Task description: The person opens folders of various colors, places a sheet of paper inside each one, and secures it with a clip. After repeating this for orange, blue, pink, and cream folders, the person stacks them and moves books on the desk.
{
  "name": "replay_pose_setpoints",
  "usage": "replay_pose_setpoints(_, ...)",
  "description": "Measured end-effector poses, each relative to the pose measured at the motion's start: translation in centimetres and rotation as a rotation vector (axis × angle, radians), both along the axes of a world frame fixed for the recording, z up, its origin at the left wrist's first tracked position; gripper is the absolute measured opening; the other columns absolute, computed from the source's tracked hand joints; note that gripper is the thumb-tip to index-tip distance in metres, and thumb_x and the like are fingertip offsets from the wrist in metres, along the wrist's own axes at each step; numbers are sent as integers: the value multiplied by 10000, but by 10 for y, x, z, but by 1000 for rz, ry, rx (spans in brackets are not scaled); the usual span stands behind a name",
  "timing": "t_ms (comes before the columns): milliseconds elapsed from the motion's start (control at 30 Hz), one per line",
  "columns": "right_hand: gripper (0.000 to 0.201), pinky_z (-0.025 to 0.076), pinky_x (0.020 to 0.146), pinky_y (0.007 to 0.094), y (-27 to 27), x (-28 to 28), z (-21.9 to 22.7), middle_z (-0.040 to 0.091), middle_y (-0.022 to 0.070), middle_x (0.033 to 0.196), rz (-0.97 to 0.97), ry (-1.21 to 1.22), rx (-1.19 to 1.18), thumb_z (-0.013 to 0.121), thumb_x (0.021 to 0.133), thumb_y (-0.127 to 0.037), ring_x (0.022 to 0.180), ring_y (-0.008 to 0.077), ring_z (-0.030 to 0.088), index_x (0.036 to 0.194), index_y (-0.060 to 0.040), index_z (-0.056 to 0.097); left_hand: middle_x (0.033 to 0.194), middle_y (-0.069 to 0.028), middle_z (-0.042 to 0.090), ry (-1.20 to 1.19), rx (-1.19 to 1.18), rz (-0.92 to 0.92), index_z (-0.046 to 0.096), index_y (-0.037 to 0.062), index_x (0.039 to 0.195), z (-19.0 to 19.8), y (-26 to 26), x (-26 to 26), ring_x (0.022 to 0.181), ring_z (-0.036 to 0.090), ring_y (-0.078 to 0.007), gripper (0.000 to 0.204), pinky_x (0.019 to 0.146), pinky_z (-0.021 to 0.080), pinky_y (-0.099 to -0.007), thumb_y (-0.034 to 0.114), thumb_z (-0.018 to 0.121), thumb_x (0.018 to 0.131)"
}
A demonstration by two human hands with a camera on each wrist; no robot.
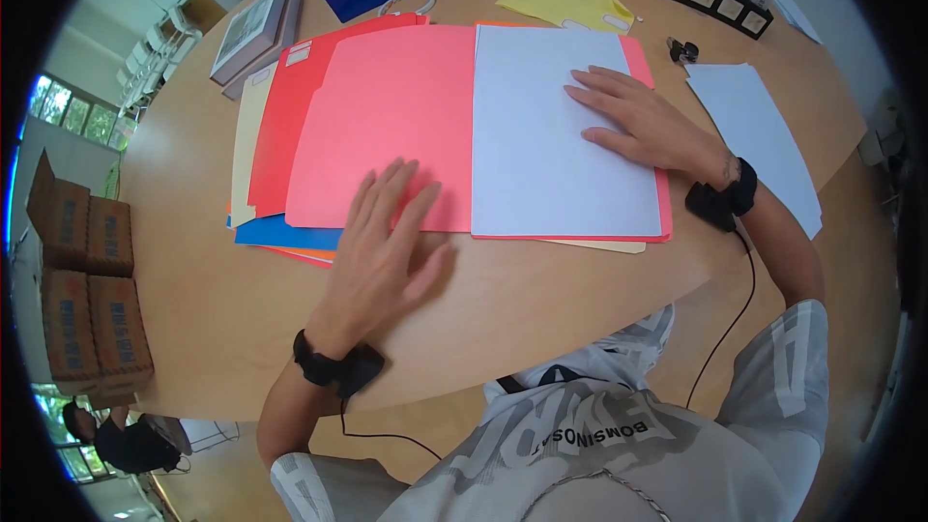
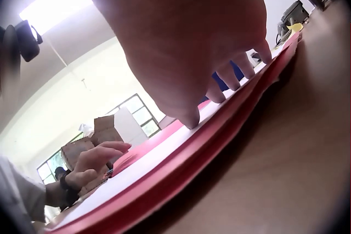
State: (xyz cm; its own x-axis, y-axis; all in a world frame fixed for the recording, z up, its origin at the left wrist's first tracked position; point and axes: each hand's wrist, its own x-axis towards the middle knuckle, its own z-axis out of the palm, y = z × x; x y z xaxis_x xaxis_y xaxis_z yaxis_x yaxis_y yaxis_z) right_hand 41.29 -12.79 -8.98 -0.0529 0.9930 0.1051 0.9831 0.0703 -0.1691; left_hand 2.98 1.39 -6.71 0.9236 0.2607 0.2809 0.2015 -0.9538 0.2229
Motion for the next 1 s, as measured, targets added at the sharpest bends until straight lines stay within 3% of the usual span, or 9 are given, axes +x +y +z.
replay_pose_setpoints(167,599,337,1274,479,1,5,-11,458,155,1668,-5,3,28,609,1078,-413,1561,374,377,1578,-94,530,1550,-195,537,62,305,217,608,66,1443,-4,7,-11,1511,457,-389,585,1274,319,-601,1,718,872)
replay_pose_setpoints(300,601,344,1270,482,-1,8,-13,462,156,1665,1,4,40,612,1076,-417,1558,373,380,1577,-95,532,1477,-145,614,109,603,186,691,80,1336,-2,12,-12,1486,503,-360,467,1269,292,-669,-12,718,879)
replay_pose_setpoints(500,583,353,1264,483,-1,4,-16,486,166,1639,13,5,100,616,1072,-411,1541,373,403,1550,-85,555,1364,-49,684,-268,855,53,795,118,1166,23,-17,21,1418,576,-298,353,1238,250,-777,11,762,831)
replay_pose_setpoints(633,409,459,1165,427,-7,12,-10,624,163,1498,19,154,196,631,1061,-296,1422,348,545,1378,-46,692,1279,-75,720,-310,981,-691,799,117,1057,38,-44,42,1223,680,-316,258,1190,417,-650,19,701,840)
replay_pose_setpoints(667,409,459,1165,427,-11,17,0,624,163,1498,6,146,203,631,1061,-296,1422,348,545,1378,-46,692,1279,-75,720,-321,988,-702,799,117,1057,39,-49,40,1223,680,-316,258,1190,417,-650,19,701,840)
replay_pose_setpoints(733,318,549,984,356,-24,33,28,764,133,1202,-280,360,181,626,1062,-264,1141,265,707,1156,4,768,1266,-111,731,-315,451,-608,760,63,1098,35,-62,32,1299,649,-321,288,1098,523,-537,-40,694,838)
replay_pose_setpoints(833,319,562,847,313,-37,77,31,783,90,1005,-492,515,338,624,1066,-254,918,173,723,1057,31,769,1286,-171,702,-405,228,-313,729,18,1049,13,-38,41,1246,658,-372,289,1038,552,-515,-61,734,771)
replay_pose_setpoints(900,324,564,846,314,-33,104,34,782,88,1025,-498,517,306,621,1071,-259,916,154,721,1090,30,766,1492,-213,583,-222,98,-182,652,-2,1328,16,-30,54,1411,527,-460,515,1139,470,-558,69,814,844)
replay_pose_setpoints(1000,339,568,861,324,-15,101,42,779,95,1087,-527,506,273,609,1081,-269,948,147,724,1167,24,756,1560,-209,529,-93,79,-128,601,42,1462,4,-26,65,1488,449,-449,601,1220,390,-584,217,799,923)
